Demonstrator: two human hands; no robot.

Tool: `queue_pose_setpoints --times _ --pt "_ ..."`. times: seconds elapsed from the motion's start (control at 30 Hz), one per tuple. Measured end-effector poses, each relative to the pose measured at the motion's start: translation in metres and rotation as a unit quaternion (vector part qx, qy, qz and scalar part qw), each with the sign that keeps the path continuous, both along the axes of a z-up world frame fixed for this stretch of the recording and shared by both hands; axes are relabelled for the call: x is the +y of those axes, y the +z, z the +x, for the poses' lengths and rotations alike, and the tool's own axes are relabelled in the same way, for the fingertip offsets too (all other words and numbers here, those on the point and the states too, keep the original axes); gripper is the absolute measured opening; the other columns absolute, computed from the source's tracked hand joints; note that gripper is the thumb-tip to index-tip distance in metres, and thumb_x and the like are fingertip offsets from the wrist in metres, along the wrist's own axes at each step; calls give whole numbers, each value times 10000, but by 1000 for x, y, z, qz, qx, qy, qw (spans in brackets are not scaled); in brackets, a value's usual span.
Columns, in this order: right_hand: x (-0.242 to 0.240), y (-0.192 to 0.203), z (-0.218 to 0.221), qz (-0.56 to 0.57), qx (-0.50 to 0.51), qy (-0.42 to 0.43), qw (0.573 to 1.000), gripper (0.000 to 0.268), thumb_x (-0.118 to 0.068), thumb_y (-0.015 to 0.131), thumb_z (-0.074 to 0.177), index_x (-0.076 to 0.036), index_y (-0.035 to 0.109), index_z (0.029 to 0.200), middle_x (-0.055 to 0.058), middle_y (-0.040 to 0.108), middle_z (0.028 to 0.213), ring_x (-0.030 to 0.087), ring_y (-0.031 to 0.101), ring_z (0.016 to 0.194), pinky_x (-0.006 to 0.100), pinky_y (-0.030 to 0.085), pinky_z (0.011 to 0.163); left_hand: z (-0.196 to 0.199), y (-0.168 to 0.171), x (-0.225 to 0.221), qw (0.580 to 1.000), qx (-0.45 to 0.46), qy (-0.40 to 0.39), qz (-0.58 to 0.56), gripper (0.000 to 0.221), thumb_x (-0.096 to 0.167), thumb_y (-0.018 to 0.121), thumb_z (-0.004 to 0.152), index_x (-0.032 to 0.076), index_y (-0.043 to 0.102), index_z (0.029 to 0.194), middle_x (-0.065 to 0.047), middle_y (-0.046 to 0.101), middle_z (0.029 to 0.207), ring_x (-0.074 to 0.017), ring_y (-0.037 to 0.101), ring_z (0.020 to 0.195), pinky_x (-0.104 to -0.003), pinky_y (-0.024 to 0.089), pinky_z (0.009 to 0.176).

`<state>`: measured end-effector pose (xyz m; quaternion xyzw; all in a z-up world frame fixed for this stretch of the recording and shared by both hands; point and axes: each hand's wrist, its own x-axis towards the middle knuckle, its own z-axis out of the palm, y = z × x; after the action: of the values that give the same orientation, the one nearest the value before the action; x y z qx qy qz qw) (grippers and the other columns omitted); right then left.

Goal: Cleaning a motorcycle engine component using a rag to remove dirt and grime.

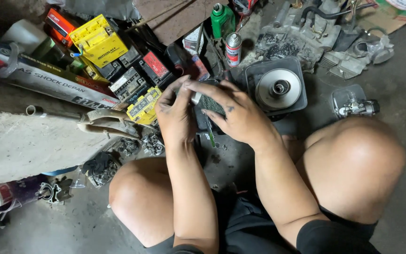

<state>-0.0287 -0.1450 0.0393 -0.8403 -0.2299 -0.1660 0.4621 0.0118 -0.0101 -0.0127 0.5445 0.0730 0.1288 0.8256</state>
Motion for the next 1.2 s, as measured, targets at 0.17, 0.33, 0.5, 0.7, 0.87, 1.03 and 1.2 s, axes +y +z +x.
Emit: queue_pose_setpoints --times 0.17,0.33,0.5,0.7,0.87,1.03,1.2 --pt "-5 -3 0 -4 29 -79 996 771 72 769 874 -187 476 1538 270 721 1101 494 718 997 589 576 893 9 -3 6 996 28 55 -70 241 132 797 875 -65 748 1003 -141 710 749 -160 683 654 -288 563 631" --pt "-11 -7 4 56 93 -184 977 679 -31 753 906 -234 506 1505 296 685 1276 524 651 1157 605 547 963 5 15 12 976 35 14 -213 242 256 749 933 14 736 917 -102 696 754 -169 689 669 -198 443 517" --pt "-15 -11 7 170 51 -160 971 617 112 686 916 -2 396 1448 243 622 1372 312 709 1193 372 580 997 1 4 21 953 -1 -165 -254 642 418 692 959 -15 552 1412 -169 653 1142 -187 626 926 -271 510 700" --pt "-20 -25 14 152 75 -165 972 602 106 639 916 10 376 1450 242 597 1413 310 669 1249 372 526 1044 -4 -1 18 966 -173 -149 -123 1084 279 969 782 47 321 1619 -157 708 1270 -251 685 1173 -370 545 1061" --pt "-29 -51 21 23 206 -253 945 674 7 677 815 -99 464 1445 199 717 1181 378 730 977 465 562 826 -22 25 5 969 -225 -86 57 1025 62 940 723 105 384 1583 -164 671 1351 -273 669 1260 -426 561 1162" --pt "-34 -144 42 -7 320 -282 904 747 -590 655 785 -237 533 1432 160 766 1084 439 729 913 522 553 739 -35 38 -5 931 -292 -71 209 998 -28 925 793 125 352 1595 -176 619 1437 -280 639 1357 -436 554 1244" --pt "-26 -237 54 -169 176 -228 942 665 -122 683 800 49 487 1411 270 732 987 451 719 791 511 563 659 -39 40 -14 917 -301 -59 253 949 -58 910 820 118 374 1583 -184 549 1534 -298 656 1371 -442 600 1209"
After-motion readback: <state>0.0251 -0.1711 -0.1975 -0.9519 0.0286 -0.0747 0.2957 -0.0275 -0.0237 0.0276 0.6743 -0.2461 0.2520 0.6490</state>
